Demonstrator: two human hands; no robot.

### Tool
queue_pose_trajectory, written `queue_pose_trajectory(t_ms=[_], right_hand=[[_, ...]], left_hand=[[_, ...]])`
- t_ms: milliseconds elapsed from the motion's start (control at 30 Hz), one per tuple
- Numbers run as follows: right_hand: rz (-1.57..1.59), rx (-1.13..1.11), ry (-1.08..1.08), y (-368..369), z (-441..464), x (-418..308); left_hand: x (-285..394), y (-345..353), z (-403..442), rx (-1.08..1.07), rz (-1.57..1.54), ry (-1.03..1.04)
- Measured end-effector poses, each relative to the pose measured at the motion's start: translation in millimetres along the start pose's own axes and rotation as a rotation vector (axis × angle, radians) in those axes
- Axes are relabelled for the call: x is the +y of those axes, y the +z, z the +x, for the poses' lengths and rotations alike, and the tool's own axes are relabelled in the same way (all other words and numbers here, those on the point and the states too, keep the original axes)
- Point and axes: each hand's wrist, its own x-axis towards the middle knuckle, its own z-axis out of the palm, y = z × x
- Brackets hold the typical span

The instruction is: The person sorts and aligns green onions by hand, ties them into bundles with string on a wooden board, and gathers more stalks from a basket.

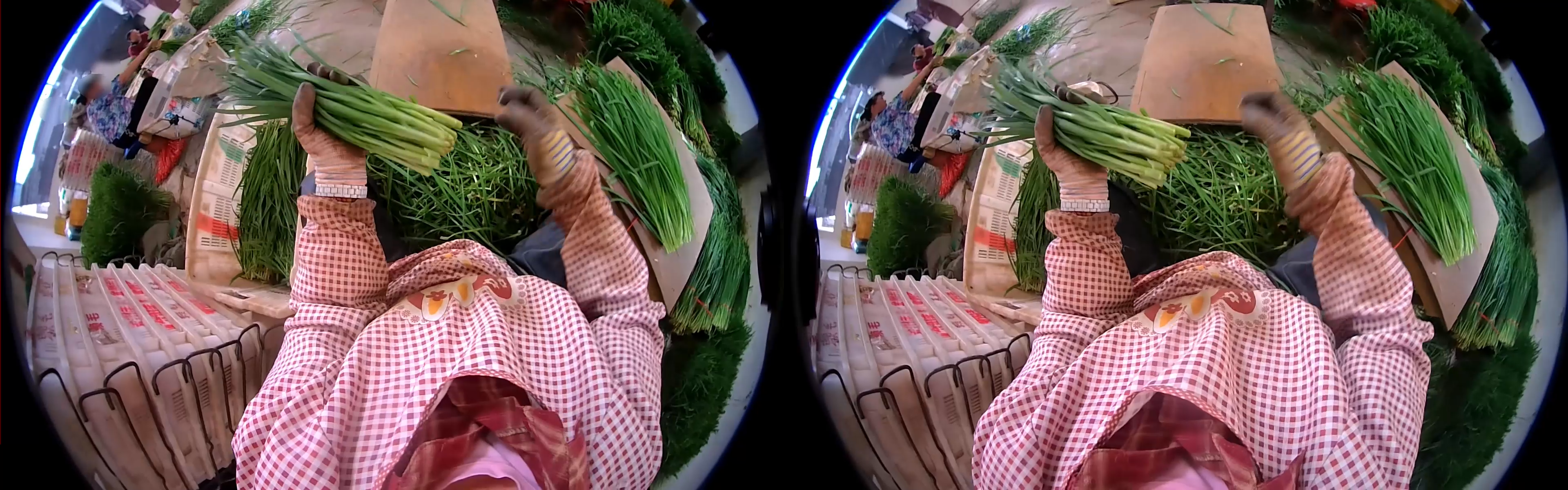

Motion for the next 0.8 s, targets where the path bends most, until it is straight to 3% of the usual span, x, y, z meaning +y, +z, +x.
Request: queue_pose_trajectory(t_ms=[33, 100, 167, 200, 300, 333, 400, 467, 567, 633, 667, 733, 800], right_hand=[[0.001, 0.016, 0.008, -4, 3, 5], [0.542, 0.167, -0.075, -11, 5, 13], [0.537, 0.186, -0.182, 8, -3, 15], [0.538, 0.191, -0.292, 24, -8, 15], [0.368, 0.259, -0.228, 72, -21, -1], [0.385, 0.244, -0.361, 80, -9, 3], [0.309, 0.238, -0.147, 60, -28, -1], [0.397, 0.170, -0.101, 18, -26, 17], [0.095, -0.099, 0.072, -19, -22, -10], [-0.308, -0.347, 0.178, -19, -21, -18], [-0.188, -0.430, 0.249, -5, -26, -27], [-0.319, -0.351, 0.139, 15, -39, -2], [-0.301, -0.150, 0.236, 21, -43, 37]], left_hand=[[-5, 11, -7, -0.036, -0.035, -0.042], [-19, 25, -14, -0.073, -0.082, -0.095], [-35, 29, -12, -0.065, -0.097, 0.025], [-41, 32, -14, -0.067, -0.107, 0.015], [-60, 36, -21, -0.018, -0.086, -0.100], [-61, 36, -21, -0.017, -0.089, -0.106], [-58, 35, -20, -0.022, -0.021, -0.132], [-60, 35, -21, 0.011, 0.002, -0.113], [-73, 27, -29, 0.091, 0.058, -0.280], [-87, 30, -34, 0.109, 0.123, -0.326], [-94, 34, -37, 0.095, 0.145, -0.348], [-107, 28, -36, 0.088, 0.060, -0.396], [-117, 30, -36, 0.211, 0.020, -0.339]])
